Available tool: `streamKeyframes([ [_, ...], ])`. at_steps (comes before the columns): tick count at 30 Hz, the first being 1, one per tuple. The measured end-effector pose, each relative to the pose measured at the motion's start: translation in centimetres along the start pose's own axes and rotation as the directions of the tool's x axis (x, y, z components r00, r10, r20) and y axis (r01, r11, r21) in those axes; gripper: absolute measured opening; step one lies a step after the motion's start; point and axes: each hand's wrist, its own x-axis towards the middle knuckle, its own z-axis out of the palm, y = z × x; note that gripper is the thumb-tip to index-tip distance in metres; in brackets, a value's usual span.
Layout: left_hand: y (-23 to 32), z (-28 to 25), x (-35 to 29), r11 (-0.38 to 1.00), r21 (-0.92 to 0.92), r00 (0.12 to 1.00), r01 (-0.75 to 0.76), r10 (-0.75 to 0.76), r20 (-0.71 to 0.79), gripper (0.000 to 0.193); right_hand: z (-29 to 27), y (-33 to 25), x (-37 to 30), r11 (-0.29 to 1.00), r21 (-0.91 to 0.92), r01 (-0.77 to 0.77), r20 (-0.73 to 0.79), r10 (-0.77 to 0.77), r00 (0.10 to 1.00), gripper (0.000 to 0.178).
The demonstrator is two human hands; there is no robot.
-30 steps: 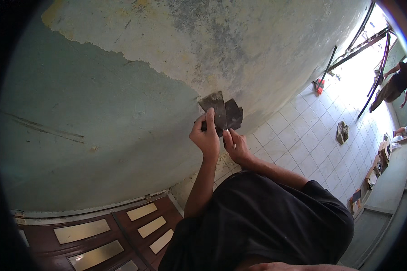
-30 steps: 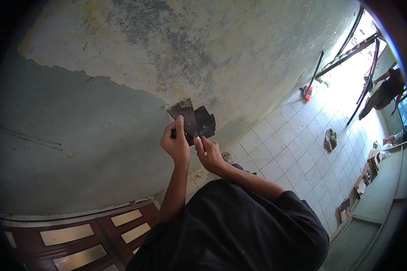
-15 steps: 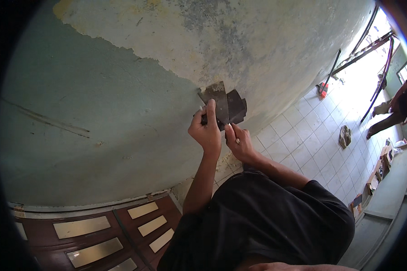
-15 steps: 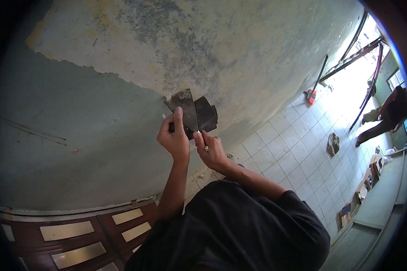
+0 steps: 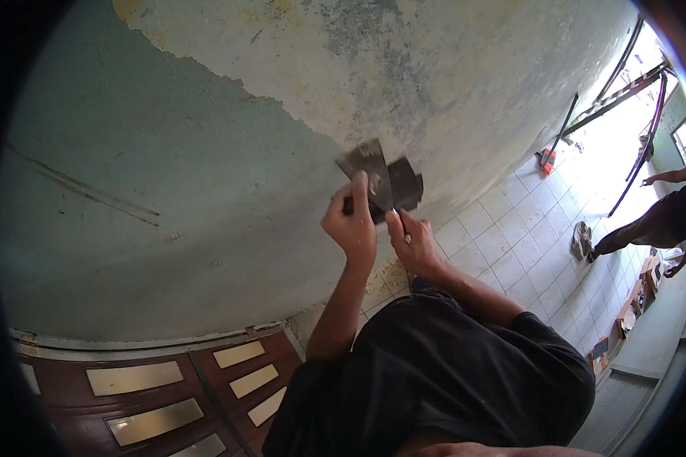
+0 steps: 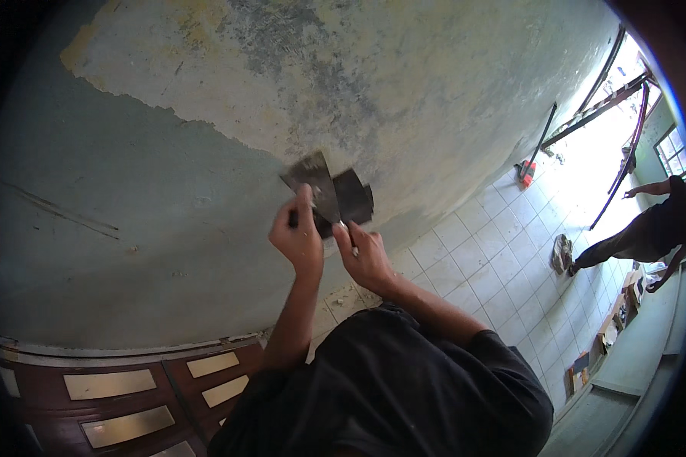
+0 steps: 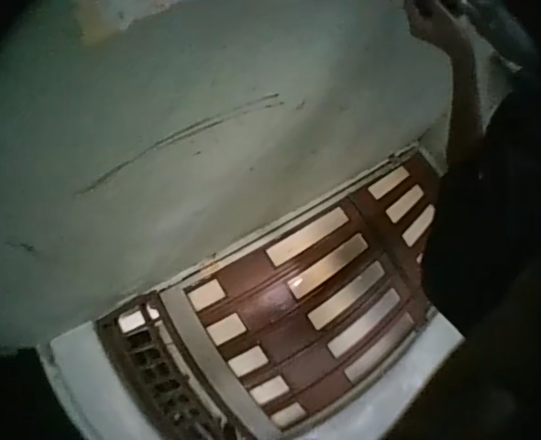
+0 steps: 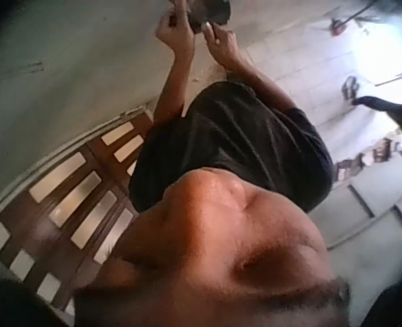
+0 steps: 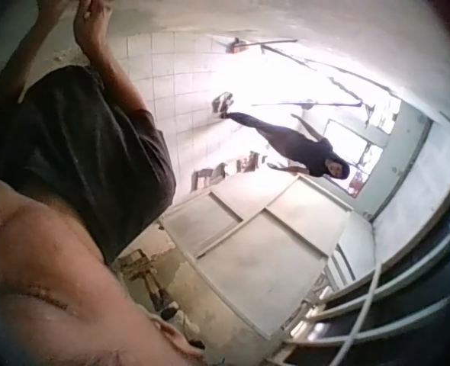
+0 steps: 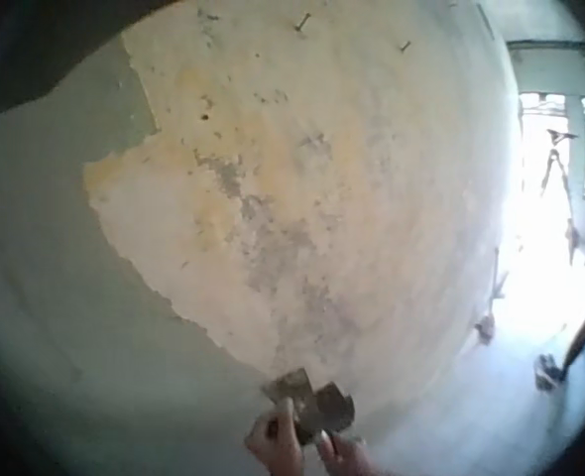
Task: Scraping old paint or plaster from a wall using a metal scraper.
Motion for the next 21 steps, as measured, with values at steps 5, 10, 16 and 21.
streamKeyframes([
  [5, -1.5, -0.6, -0.7, 0.993, 0.115, 1.0, -0.025, 0.024, 0.012, 0.03, 0.2, 0.0, -0.7, 0.998, -0.05, -0.034, -0.01, 0.033, 0.999, 0.032],
  [10, 3.7, 0.5, 1.9, 0.999, -0.019, 0.999, -0.044, 0.043, -0.017, 0.03, -0.2, -3.0, 1.7, 1.0, 0.01, -0.012, -0.026, 0.012, 1.0, 0.032],
  [16, -3.2, -1.7, -2.5, 0.995, 0.058, 0.986, 0.075, -0.083, 0.145, 0.031, 0.0, 3.4, -4.5, 0.954, 0.094, -0.285, 0.101, 0.275, 0.956, 0.043],
  [21, -5.6, -4.1, -4.5, 0.948, 0.269, 0.862, 0.171, -0.276, 0.425, 0.038, -2.7, 3.6, -7.8, 0.726, 0.204, -0.656, 0.331, 0.58, 0.744, 0.051],
])
